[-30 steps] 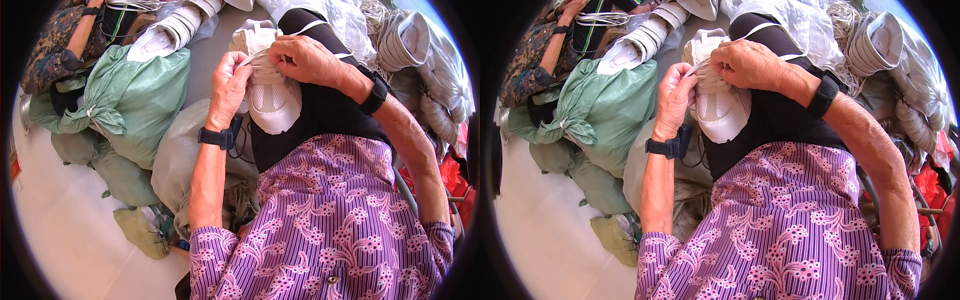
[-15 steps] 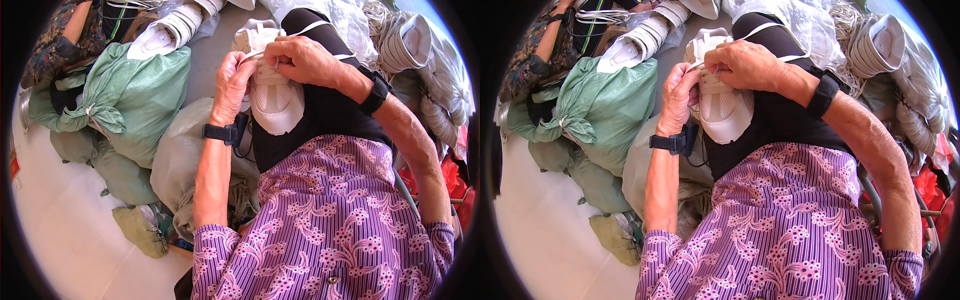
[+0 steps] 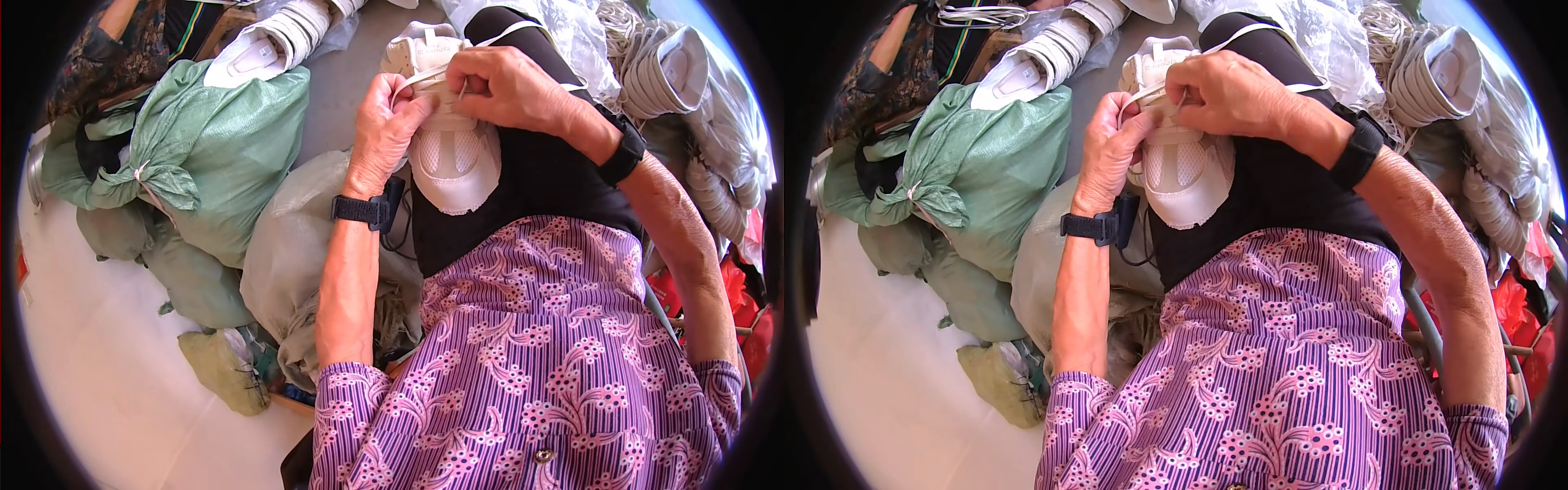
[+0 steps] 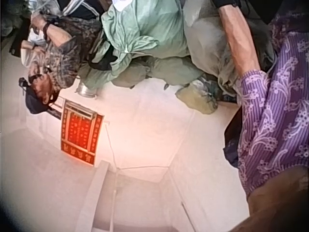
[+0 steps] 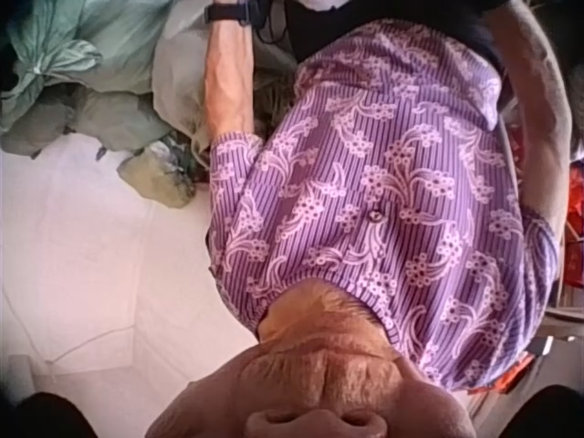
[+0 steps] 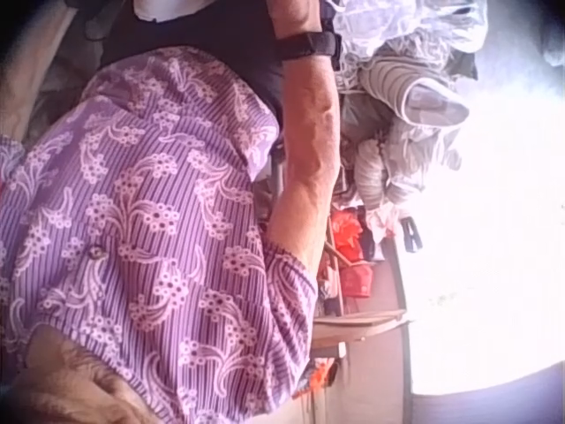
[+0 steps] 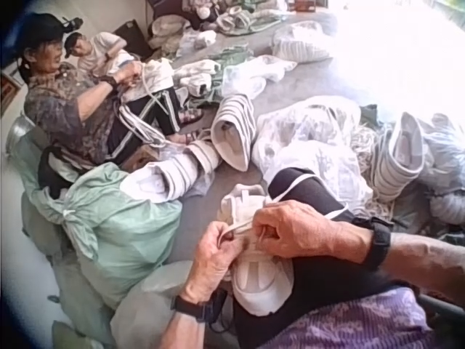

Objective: The recorder is lacing a white sneaker while sitting among bags of shoe materials.

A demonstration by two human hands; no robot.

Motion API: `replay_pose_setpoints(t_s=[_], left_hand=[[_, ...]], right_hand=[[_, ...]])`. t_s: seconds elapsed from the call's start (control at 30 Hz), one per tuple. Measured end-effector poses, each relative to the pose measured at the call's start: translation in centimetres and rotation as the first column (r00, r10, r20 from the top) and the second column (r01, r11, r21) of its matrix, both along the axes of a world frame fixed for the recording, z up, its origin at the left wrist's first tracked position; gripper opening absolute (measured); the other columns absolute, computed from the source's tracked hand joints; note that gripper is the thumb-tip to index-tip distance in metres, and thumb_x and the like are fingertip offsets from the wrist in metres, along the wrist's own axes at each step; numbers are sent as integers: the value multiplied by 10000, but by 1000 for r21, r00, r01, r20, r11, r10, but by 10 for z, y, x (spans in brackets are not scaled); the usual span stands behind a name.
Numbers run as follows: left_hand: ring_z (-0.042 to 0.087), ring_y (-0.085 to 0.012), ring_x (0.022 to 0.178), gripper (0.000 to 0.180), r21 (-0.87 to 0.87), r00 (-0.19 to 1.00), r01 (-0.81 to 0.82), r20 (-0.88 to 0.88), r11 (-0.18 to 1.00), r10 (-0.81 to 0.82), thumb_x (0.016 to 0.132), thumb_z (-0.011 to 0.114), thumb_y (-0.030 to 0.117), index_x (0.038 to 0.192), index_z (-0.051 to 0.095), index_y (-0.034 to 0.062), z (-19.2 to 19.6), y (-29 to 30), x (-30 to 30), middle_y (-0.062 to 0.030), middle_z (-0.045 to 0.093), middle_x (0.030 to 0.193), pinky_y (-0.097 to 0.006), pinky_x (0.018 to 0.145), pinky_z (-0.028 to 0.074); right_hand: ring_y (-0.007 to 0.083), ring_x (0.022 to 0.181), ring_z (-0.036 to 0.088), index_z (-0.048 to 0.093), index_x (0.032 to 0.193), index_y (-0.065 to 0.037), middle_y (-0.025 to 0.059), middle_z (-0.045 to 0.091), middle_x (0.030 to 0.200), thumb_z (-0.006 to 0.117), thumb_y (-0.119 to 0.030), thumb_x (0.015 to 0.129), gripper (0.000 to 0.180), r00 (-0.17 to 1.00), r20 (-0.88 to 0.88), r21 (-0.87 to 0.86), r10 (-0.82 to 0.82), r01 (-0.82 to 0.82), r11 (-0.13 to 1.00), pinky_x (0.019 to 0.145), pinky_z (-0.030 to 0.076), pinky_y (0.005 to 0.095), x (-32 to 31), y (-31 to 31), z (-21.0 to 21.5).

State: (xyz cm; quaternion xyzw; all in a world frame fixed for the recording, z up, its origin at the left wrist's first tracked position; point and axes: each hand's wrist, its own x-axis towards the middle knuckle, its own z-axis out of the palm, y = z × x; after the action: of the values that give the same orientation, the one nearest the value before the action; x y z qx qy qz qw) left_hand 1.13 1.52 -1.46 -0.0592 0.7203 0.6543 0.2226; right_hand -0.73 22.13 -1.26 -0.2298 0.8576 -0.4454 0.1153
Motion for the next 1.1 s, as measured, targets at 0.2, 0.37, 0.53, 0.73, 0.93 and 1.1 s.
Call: replay_pose_setpoints(t_s=[0.2,0.37,0.53,0.73,0.93,1.1], left_hand=[[364,4,530,250,16,1000,15,-9,1000,-15,851,687,271,920,498,122,1,1,0,85,451,710,-165,444,276],[319,-16,490,185,248,977,-125,201,961,75,926,598,278,934,518,112,7,-14,3,81,393,660,-182,424,263],[367,-56,536,194,215,973,-231,78,949,219,967,541,278,948,532,85,10,-31,7,50,384,678,-219,494,347],[448,-60,643,142,-50,975,-143,-180,989,131,943,581,199,987,545,70,28,-27,2,34,472,733,-210,590,387],[485,-28,724,115,-114,972,16,-232,993,-42,862,658,55,966,619,27,18,-2,8,45,560,839,-183,670,423],[554,-64,756,111,-183,966,46,-243,982,-90,830,673,32,930,629,10,17,5,8,-2,580,873,-220,707,479]], right_hand=[[326,840,633,601,850,-47,139,637,836,596,-134,698,176,1000,-7,91,21,-21,996,741,501,394,-1,-2,0],[338,850,646,613,916,-13,168,656,843,529,-42,801,146,990,-99,-127,-100,87,988,731,506,395,-1,22,4],[289,767,639,614,979,-9,127,635,822,577,-74,863,138,958,-284,5,-41,44,999,693,509,351,2,35,4],[310,815,619,657,826,-61,105,585,837,612,-148,811,99,944,-329,23,-26,35,999,706,499,408,11,20,3],[313,794,616,607,739,-38,108,568,817,606,-126,779,96,946,-324,16,2,4,1000,707,498,414,12,-1,-3],[307,781,645,627,732,-2,122,606,829,603,-99,718,102,904,-405,191,137,-63,980,721,520,409,5,-6,-5]])
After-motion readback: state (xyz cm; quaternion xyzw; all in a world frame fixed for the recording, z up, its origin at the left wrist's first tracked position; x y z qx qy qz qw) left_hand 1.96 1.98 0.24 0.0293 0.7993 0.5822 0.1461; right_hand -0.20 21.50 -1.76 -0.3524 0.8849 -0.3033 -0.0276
